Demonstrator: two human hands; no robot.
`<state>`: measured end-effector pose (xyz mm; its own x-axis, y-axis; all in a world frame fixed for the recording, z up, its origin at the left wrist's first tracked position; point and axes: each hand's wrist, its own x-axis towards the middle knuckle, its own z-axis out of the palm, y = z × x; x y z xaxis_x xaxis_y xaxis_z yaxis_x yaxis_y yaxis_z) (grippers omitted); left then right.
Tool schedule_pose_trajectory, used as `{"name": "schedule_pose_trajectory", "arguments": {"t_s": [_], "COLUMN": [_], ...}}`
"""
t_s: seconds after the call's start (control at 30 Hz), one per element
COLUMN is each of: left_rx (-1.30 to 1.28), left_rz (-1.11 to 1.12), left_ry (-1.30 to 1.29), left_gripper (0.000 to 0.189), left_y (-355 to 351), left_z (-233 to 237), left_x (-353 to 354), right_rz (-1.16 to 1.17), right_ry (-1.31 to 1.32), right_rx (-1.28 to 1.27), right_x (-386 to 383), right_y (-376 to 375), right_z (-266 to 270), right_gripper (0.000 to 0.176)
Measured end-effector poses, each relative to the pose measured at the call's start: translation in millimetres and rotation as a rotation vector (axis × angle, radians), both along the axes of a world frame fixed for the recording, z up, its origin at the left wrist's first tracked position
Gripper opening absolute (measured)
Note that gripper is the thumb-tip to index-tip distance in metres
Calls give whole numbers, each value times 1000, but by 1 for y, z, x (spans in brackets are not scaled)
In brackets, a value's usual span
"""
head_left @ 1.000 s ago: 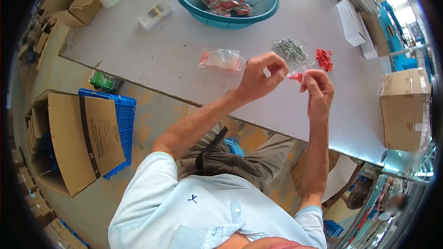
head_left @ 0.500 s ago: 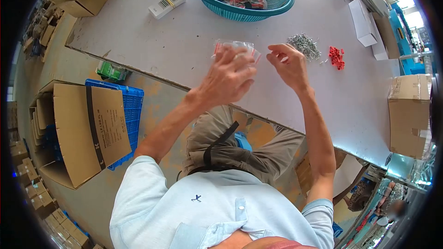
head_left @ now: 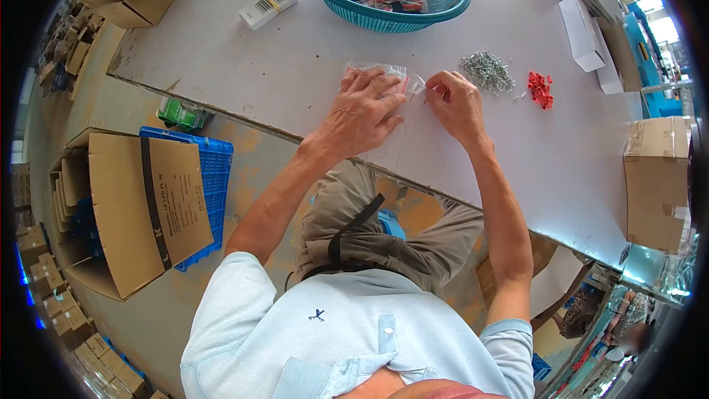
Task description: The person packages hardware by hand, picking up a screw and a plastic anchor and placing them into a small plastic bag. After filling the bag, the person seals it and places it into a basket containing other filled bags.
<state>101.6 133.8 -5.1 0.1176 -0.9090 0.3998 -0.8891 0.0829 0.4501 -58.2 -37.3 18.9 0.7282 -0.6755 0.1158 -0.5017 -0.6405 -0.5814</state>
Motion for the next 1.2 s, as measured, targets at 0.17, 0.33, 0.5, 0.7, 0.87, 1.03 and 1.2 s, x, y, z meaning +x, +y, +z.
{"name": "schedule_pose_trajectory", "arguments": {"t_s": [0.17,0.33,0.5,0.7,0.87,1.03,1.2], "left_rx": [8,-171,-247,-195,-211,-108,29], "left_rz": [21,52,133,68,16,33,82], "left_ry": [-16,-38,409,744,818,921,1033], "left_gripper": [34,26,17,14,11,9,10], "left_y": [-1,-3,-19,-43,-50,-56,-63], "left_z": [1,10,25,22,15,17,25], "left_x": [0,-3,-35,-78,-95,-103,-101], "right_rz": [14,-40,-192,-238,-275,-280,-376], "right_ry": [23,-118,-605,-804,-836,-873,-690], "right_rx": [-80,8,743,773,779,801,283], "right_x": [-6,-28,-48,-67,-80,-91,-103], "right_y": [1,2,27,47,54,55,62], "right_z": [-1,-6,-3,1,1,-2,-1], "right_gripper": [10,10,13,13,11,13,18]}}
